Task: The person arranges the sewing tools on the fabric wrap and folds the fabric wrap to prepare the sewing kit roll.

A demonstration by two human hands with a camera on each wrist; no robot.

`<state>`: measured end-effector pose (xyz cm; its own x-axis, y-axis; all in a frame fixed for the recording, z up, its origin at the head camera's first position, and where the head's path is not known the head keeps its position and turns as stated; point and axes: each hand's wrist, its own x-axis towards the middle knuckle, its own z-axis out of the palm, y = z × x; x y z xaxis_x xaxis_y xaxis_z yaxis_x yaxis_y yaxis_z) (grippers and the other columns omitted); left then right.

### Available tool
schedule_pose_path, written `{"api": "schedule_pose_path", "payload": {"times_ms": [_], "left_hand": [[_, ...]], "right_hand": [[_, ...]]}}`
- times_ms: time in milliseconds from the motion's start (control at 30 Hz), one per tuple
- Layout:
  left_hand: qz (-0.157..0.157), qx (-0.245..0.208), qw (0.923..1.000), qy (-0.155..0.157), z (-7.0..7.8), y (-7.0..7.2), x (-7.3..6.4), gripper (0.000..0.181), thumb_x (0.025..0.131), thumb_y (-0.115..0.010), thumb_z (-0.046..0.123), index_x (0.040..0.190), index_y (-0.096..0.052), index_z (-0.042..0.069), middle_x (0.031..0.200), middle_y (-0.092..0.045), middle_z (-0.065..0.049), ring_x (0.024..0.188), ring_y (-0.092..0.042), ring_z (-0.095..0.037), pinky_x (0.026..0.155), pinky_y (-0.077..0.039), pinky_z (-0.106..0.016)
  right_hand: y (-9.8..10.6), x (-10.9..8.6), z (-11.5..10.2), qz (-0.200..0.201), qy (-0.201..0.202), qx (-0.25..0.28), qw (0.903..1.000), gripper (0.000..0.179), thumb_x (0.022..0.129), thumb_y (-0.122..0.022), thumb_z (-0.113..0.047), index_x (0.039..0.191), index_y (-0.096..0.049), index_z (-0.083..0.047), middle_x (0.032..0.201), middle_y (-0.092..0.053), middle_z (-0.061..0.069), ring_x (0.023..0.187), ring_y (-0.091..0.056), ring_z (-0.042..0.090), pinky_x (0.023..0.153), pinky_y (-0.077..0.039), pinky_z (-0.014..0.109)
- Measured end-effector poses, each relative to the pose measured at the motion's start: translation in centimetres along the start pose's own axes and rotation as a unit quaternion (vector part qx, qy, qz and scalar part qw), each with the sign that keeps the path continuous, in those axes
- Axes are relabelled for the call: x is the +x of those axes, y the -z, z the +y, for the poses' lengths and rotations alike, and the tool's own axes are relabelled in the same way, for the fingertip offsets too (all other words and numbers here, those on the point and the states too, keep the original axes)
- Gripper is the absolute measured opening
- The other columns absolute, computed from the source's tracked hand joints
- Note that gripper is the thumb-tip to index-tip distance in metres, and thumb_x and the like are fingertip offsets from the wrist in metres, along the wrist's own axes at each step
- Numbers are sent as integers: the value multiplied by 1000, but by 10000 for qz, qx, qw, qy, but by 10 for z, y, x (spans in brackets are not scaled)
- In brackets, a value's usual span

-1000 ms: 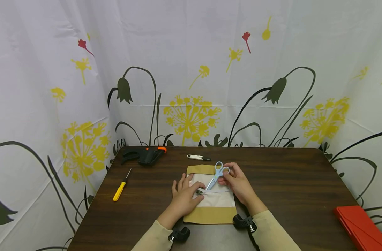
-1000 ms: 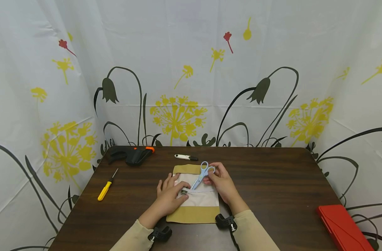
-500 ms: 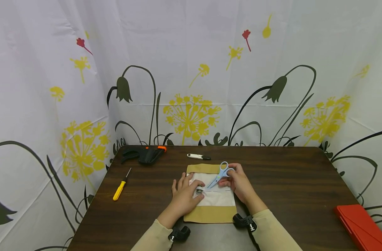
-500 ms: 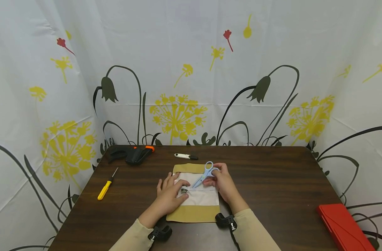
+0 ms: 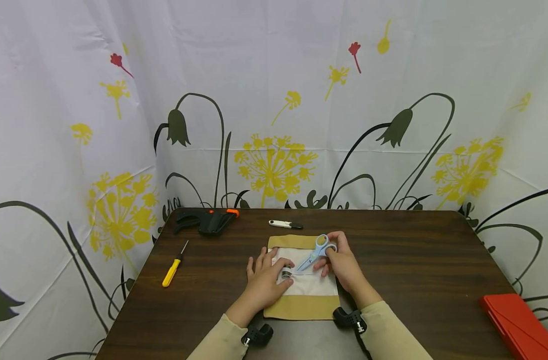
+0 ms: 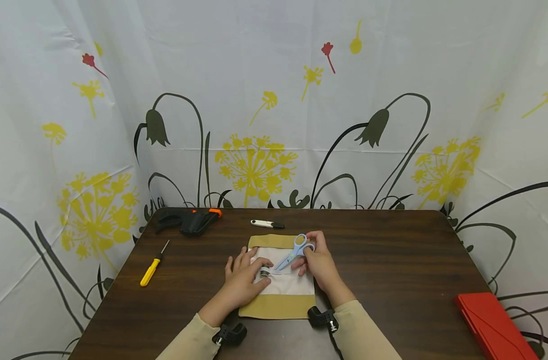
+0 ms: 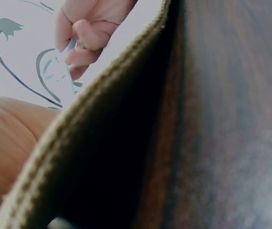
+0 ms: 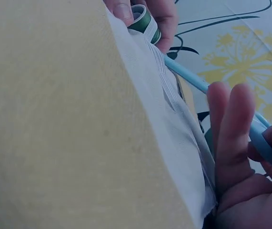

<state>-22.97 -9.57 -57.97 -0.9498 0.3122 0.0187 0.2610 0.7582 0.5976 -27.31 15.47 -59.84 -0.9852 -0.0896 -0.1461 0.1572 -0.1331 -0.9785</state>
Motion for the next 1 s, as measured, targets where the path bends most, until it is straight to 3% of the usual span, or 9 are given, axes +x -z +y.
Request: {"api": "schedule_pose_path", "payload": {"times_ms": [167,333,400,533,767,900,1000], "left_hand": [[140,-225,9996,-140,-2,-1,-2,32,96,-82,28,125,-69,28,173,-36,-23,165,-13,-57,124,3,-83],[328,-293,9984,-363,-8,-8,-1,30,97,-81,33,124,-68,33,172,-37,-23,165,-13,-55,122,3,-84],[300,-281,9986,-331,-8,-8,0,30,97,-81,32,124,-68,33,172,-37,-23,165,-13,-55,123,4,-84],[163,-181,9997,-100,-4,-7,1,31,97,-81,30,125,-69,31,174,-35,-21,167,-12,-53,125,4,-81],[-31,-42,10000,-1,0,-1,0,31,98,-79,32,127,-69,31,176,-34,-20,167,-11,-53,126,1,-81],[-17,2,10000,-6,1,1,-1,30,98,-79,32,127,-69,30,175,-34,-20,167,-12,-53,125,0,-82],[51,-96,9999,-60,1,1,-2,31,97,-80,30,126,-69,28,174,-35,-21,166,-13,-55,125,2,-82]], "right_hand": [[0,-2,-1,191,147,286,9993,28,108,-46,4,134,-42,-6,117,-56,16,72,-75,21,61,-63,30],[-1,-5,-4,651,553,-427,9954,30,104,-54,5,131,-53,-8,111,-56,15,59,-67,20,44,-51,30],[0,-5,-5,557,602,-482,9955,35,103,-51,8,134,-56,-8,118,-56,16,64,-68,23,46,-54,31],[1,-5,-7,79,367,-2,9993,49,101,-40,13,144,-56,-4,129,-53,17,79,-70,27,61,-64,33],[5,-5,-8,-509,150,445,9976,61,99,-34,7,158,-46,3,133,-51,14,82,-68,22,71,-65,32],[5,-4,-7,-542,118,350,9978,58,105,-38,4,163,-42,-4,137,-48,17,83,-69,19,72,-65,30],[3,-3,-5,-289,164,314,9990,53,107,-47,5,158,-39,-9,125,-54,16,80,-70,19,69,-64,30]]}}
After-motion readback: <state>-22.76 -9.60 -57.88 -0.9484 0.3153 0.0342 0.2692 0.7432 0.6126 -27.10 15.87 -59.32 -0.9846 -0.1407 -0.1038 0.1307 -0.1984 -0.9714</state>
